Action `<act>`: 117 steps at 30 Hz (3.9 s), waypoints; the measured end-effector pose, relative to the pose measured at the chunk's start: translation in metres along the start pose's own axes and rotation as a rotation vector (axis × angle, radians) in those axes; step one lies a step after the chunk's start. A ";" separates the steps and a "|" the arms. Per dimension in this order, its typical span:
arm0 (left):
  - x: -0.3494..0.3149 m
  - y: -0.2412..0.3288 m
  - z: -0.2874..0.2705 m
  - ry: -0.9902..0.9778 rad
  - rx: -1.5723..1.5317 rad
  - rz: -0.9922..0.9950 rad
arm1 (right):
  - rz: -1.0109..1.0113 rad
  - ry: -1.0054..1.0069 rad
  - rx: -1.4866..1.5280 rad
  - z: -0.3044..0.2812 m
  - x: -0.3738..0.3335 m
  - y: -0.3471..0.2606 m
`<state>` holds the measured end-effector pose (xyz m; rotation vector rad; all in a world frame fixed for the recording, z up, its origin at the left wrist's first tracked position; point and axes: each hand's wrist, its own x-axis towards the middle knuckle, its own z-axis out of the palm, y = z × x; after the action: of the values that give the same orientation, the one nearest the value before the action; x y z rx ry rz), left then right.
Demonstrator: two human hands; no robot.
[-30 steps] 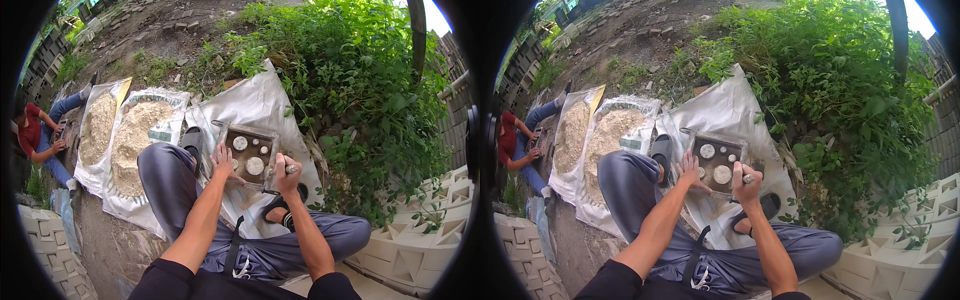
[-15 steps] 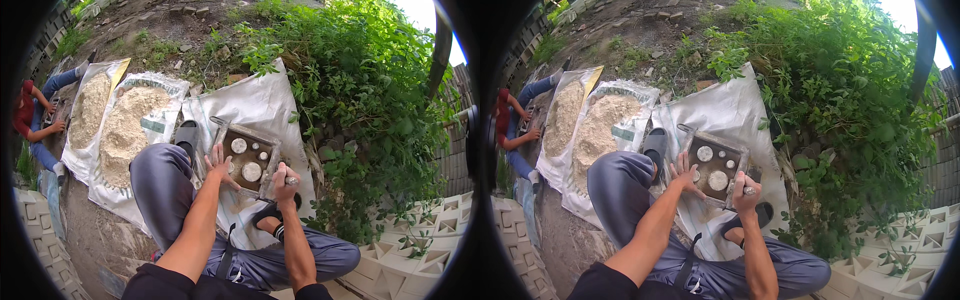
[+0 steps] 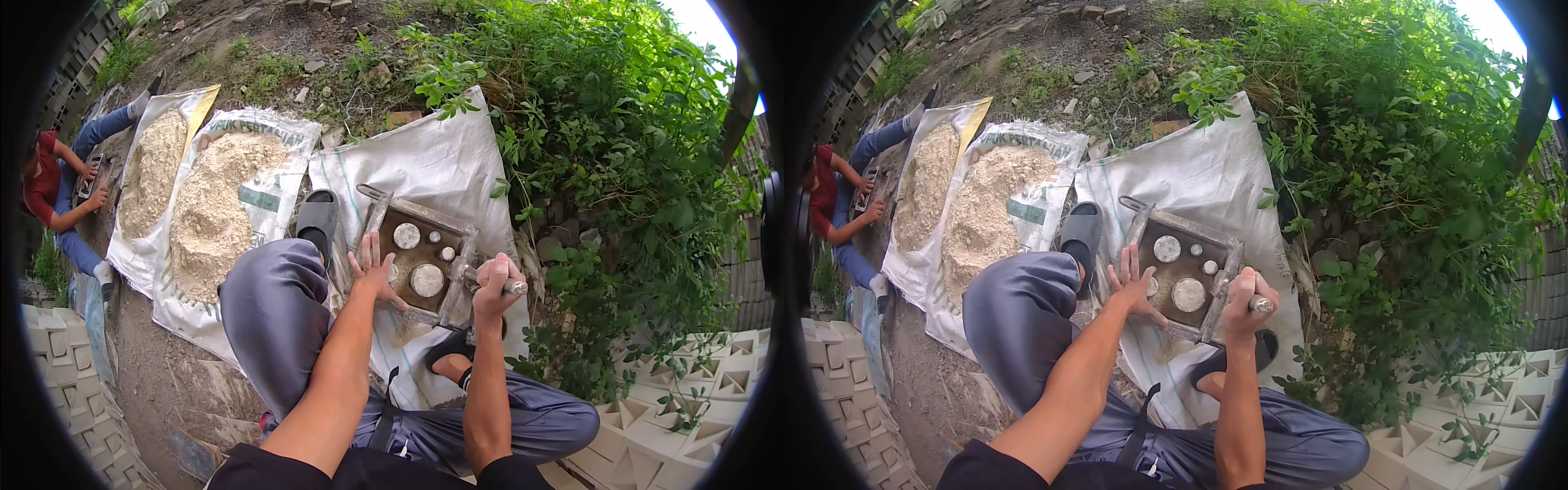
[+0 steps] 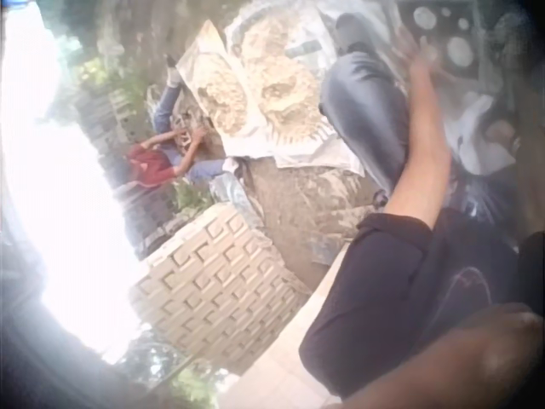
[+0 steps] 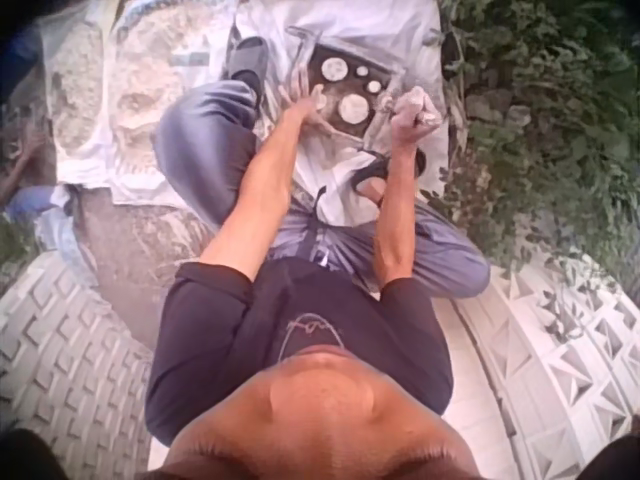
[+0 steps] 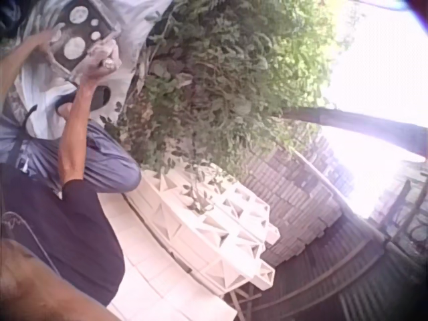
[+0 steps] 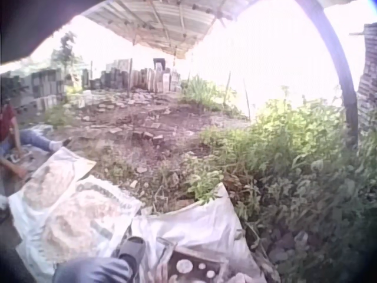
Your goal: The person tamps a sand mixture inside a metal mold around cylindrical inserts using a metal tool, then smooths and presses the material by hand.
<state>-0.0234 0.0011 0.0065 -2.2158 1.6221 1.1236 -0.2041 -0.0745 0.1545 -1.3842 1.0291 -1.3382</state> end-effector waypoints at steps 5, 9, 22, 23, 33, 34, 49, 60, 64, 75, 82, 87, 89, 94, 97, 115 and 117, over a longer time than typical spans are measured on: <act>-0.001 -0.005 0.000 -0.007 -0.025 -0.017 | -0.115 -0.184 -0.279 0.012 0.013 0.010; -0.004 0.000 -0.005 0.017 -0.044 0.012 | -0.043 0.021 -0.081 0.008 0.014 0.010; 0.003 -0.004 0.002 0.011 -0.018 0.002 | 0.000 -0.265 -0.249 -0.002 0.046 0.042; 0.003 -0.007 0.004 0.004 -0.026 -0.005 | 0.026 -0.219 -0.184 0.000 0.049 0.035; -0.003 -0.007 -0.001 -0.013 -0.034 0.002 | 0.107 -0.178 -0.056 0.001 0.054 0.031; -0.003 -0.008 0.000 -0.022 -0.024 -0.004 | 0.111 -0.189 -0.048 0.002 0.046 0.026; 0.002 -0.001 0.000 -0.023 -0.006 -0.002 | -0.121 -0.223 -0.525 -0.013 -0.007 0.022; 0.005 -0.008 0.005 0.000 -0.029 -0.013 | -0.082 -0.051 -0.352 -0.007 -0.052 -0.020; 0.007 -0.002 0.006 0.036 -0.023 0.023 | -0.223 0.000 -0.315 -0.009 -0.068 0.000; 0.002 -0.001 0.001 -0.011 -0.034 -0.014 | -0.104 -0.054 -0.331 -0.017 -0.086 0.022; -0.002 0.003 -0.007 -0.018 -0.022 -0.006 | -0.263 -0.086 -0.369 0.000 -0.073 -0.021; -0.001 0.003 -0.009 -0.035 -0.033 -0.016 | -0.202 -0.122 -0.541 0.015 -0.046 0.010; -0.007 -0.004 -0.008 -0.036 -0.037 -0.009 | -0.042 -0.118 -0.466 0.018 -0.051 -0.017; -0.002 0.005 -0.005 -0.009 -0.028 0.011 | -0.145 -0.144 -0.473 0.005 -0.054 0.025; -0.002 -0.003 -0.002 0.002 -0.034 -0.017 | -0.022 -0.084 -0.475 0.015 -0.046 0.012; -0.002 -0.004 0.001 -0.018 -0.050 0.005 | 0.000 0.067 -0.302 0.002 -0.078 0.026; 0.004 -0.008 0.006 0.033 -0.065 0.018 | 0.148 0.194 -0.147 0.013 -0.075 -0.002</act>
<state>-0.0184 0.0041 -0.0024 -2.2763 1.6447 1.1668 -0.1954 0.0001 0.1399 -1.2749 1.3567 -1.3268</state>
